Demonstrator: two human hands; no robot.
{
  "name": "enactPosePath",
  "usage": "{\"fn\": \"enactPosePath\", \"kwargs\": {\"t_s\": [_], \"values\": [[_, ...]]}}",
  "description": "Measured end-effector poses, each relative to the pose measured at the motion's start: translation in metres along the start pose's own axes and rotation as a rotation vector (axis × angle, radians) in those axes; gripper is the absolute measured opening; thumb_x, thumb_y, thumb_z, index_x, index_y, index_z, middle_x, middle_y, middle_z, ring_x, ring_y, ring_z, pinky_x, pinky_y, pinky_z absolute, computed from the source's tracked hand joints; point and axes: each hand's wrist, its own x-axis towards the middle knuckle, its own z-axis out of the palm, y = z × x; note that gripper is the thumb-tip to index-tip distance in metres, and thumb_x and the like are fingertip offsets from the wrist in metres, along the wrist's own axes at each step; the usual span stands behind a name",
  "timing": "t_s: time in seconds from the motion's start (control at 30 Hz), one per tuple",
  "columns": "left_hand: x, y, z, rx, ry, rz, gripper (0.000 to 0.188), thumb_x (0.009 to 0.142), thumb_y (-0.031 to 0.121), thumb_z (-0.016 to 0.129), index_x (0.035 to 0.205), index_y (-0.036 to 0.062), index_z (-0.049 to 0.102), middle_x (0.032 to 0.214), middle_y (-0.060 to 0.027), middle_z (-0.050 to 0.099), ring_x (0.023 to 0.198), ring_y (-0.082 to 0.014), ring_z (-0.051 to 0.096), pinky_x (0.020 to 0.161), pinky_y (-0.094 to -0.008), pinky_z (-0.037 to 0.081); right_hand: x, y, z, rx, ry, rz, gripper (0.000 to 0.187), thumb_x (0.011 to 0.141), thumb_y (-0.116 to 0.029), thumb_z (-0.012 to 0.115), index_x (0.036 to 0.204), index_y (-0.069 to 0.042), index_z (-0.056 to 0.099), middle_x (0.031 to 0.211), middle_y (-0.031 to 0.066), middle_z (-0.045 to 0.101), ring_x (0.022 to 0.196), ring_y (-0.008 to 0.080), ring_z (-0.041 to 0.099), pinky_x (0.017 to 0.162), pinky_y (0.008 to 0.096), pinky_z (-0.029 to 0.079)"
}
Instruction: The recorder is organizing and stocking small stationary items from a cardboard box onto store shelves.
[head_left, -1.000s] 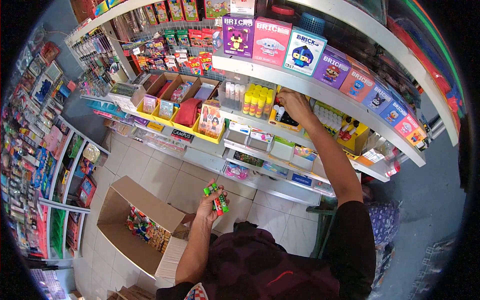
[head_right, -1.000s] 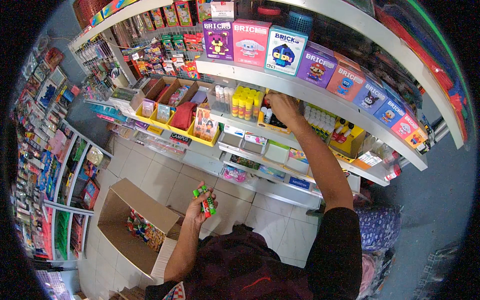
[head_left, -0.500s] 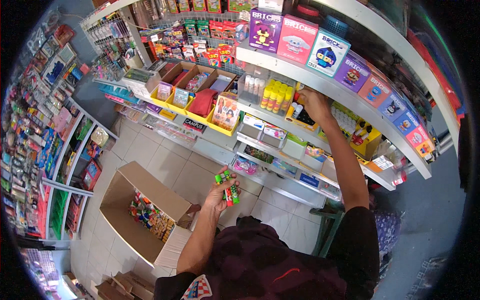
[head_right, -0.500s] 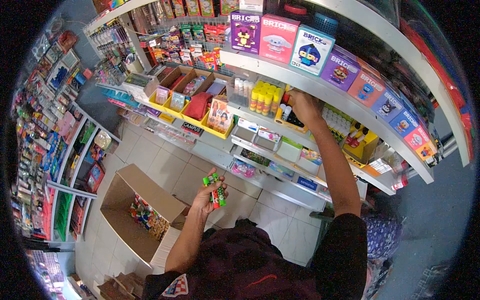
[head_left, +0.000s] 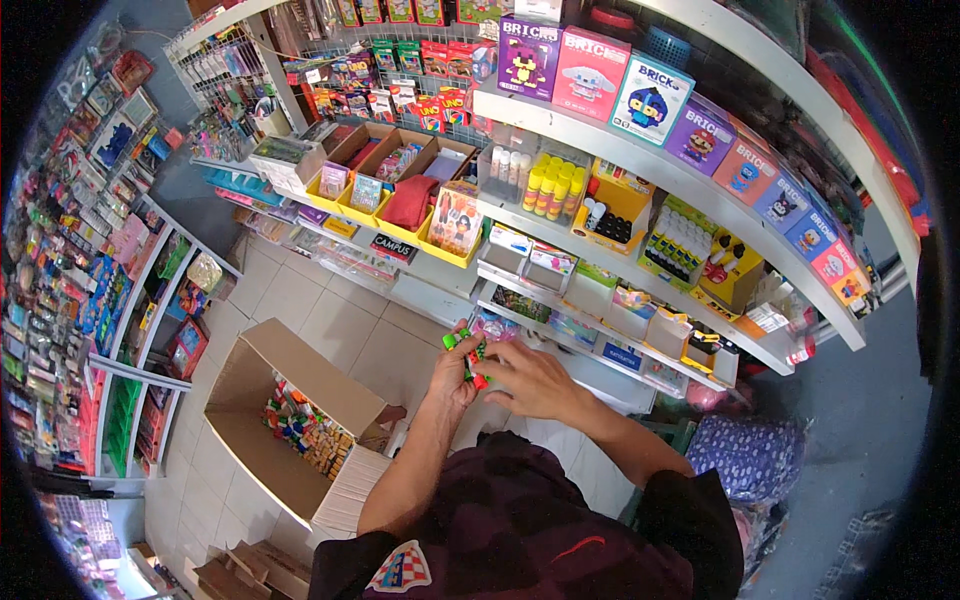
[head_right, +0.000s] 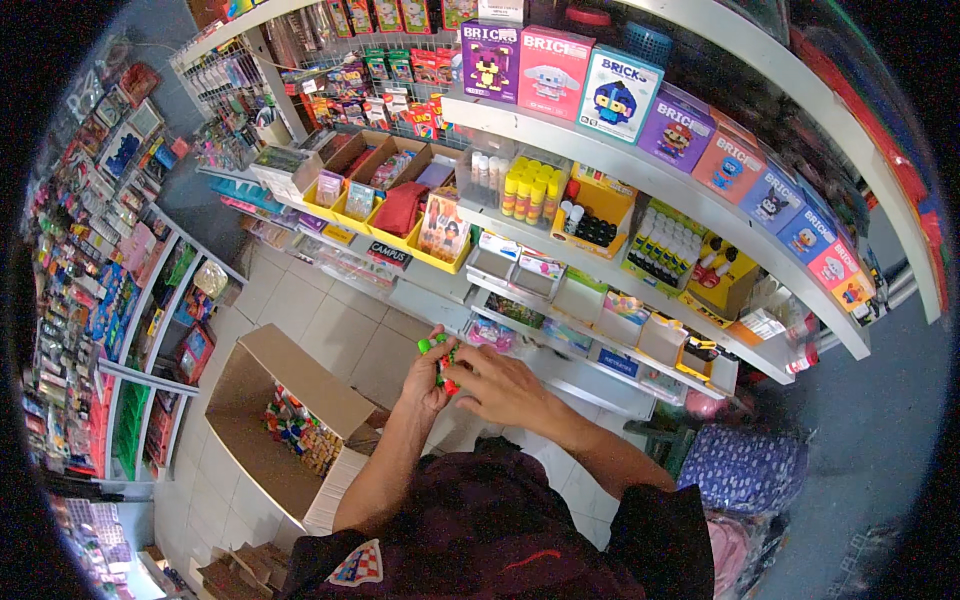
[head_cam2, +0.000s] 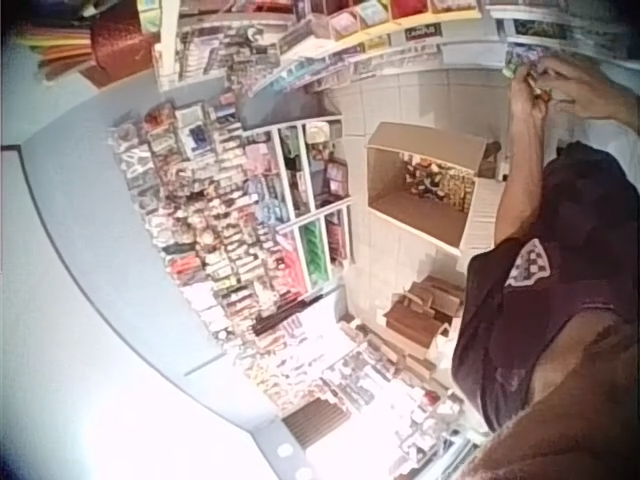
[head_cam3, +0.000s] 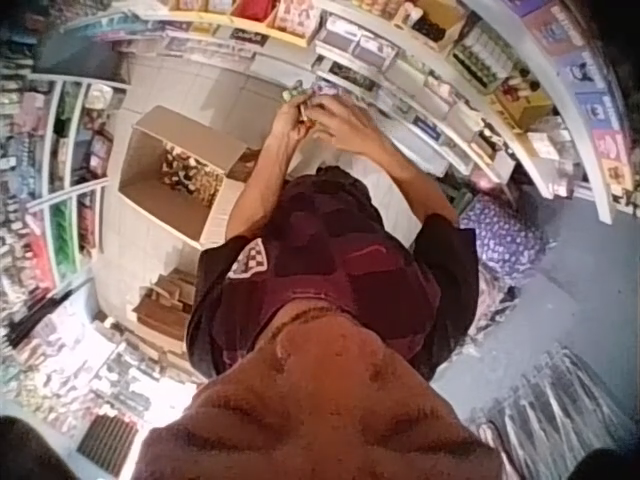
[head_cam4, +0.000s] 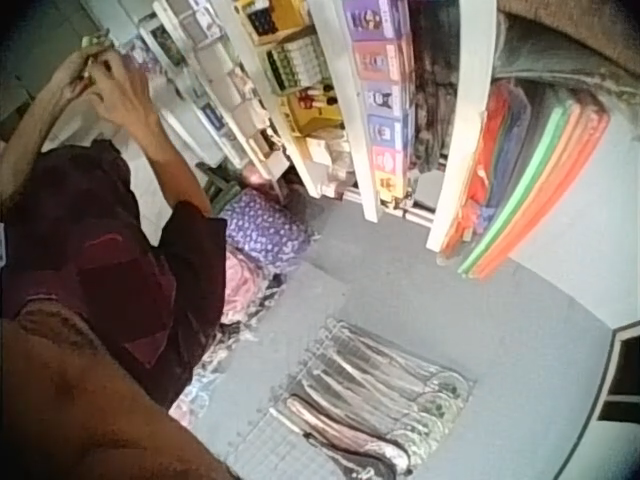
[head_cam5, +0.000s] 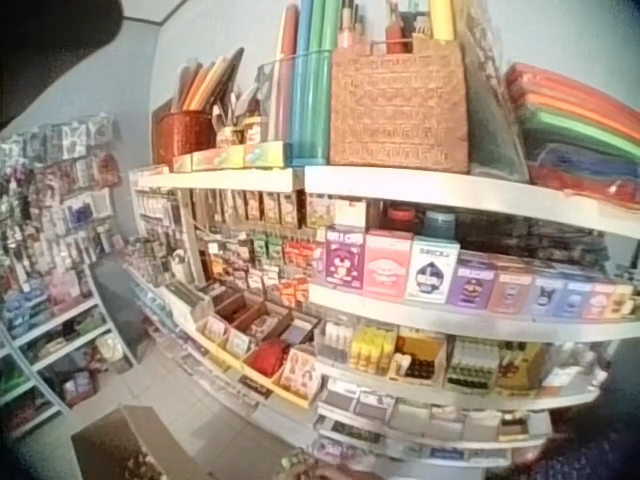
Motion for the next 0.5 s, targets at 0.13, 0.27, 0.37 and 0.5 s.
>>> {"fn": "enactPosePath", "kwargs": {"t_s": [0.13, 0.27, 0.37, 0.5], "values": [[-0.002, -0.009, 0.003, -0.050, -0.037, -0.031, 0.048, 0.091, 0.003, 0.061, 0.132, 0.0148, 0.040, 0.100, -0.0095, 0.060, 0.086, -0.0220, 0.064, 0.070, -0.0350, 0.058, -0.005, 0.004, 0.013, -0.207, 0.080, -0.063, 0.031, 0.074, -0.016, 0.073, 0.103, -0.007, 0.064, 0.109, 0.0080, 0.056, 0.099, 0.0273, 0.056, 0.079, 0.0391, 0.051], [0.002, -0.014, -0.003, -0.111, -0.055, -0.050, 0.043, 0.090, 0.001, 0.061, 0.127, 0.0126, 0.041, 0.097, -0.0097, 0.059, 0.085, -0.0211, 0.063, 0.069, -0.0328, 0.058, -0.011, -0.005, 0.021, -0.164, 0.211, -0.134, 0.029, 0.074, -0.012, 0.071, 0.101, -0.005, 0.063, 0.114, 0.0083, 0.059, 0.101, 0.0273, 0.057, 0.087, 0.0389, 0.050], [0.009, -0.011, -0.010, -0.176, 0.046, -0.057, 0.044, 0.089, 0.000, 0.062, 0.125, 0.0140, 0.042, 0.096, -0.0097, 0.059, 0.085, -0.0215, 0.062, 0.068, -0.0346, 0.057, -0.016, -0.013, 0.021, 0.164, 0.406, -0.093, 0.026, 0.084, -0.007, 0.064, 0.109, -0.004, 0.061, 0.117, 0.0113, 0.063, 0.109, 0.0288, 0.060, 0.095, 0.0384, 0.049], [0.010, -0.003, -0.018, -0.189, 0.122, -0.073, 0.039, 0.089, 0.000, 0.063, 0.118, 0.0204, 0.047, 0.094, -0.0080, 0.060, 0.080, -0.0230, 0.063, 0.067, -0.0410, 0.056, -0.013, -0.003, 0.011, 1.092, 0.567, 0.400, 0.029, 0.101, -0.018, 0.049, 0.125, -0.003, 0.050, 0.116, 0.0165, 0.064, 0.103, 0.0217, 0.065, 0.077, 0.0319, 0.056]]}}
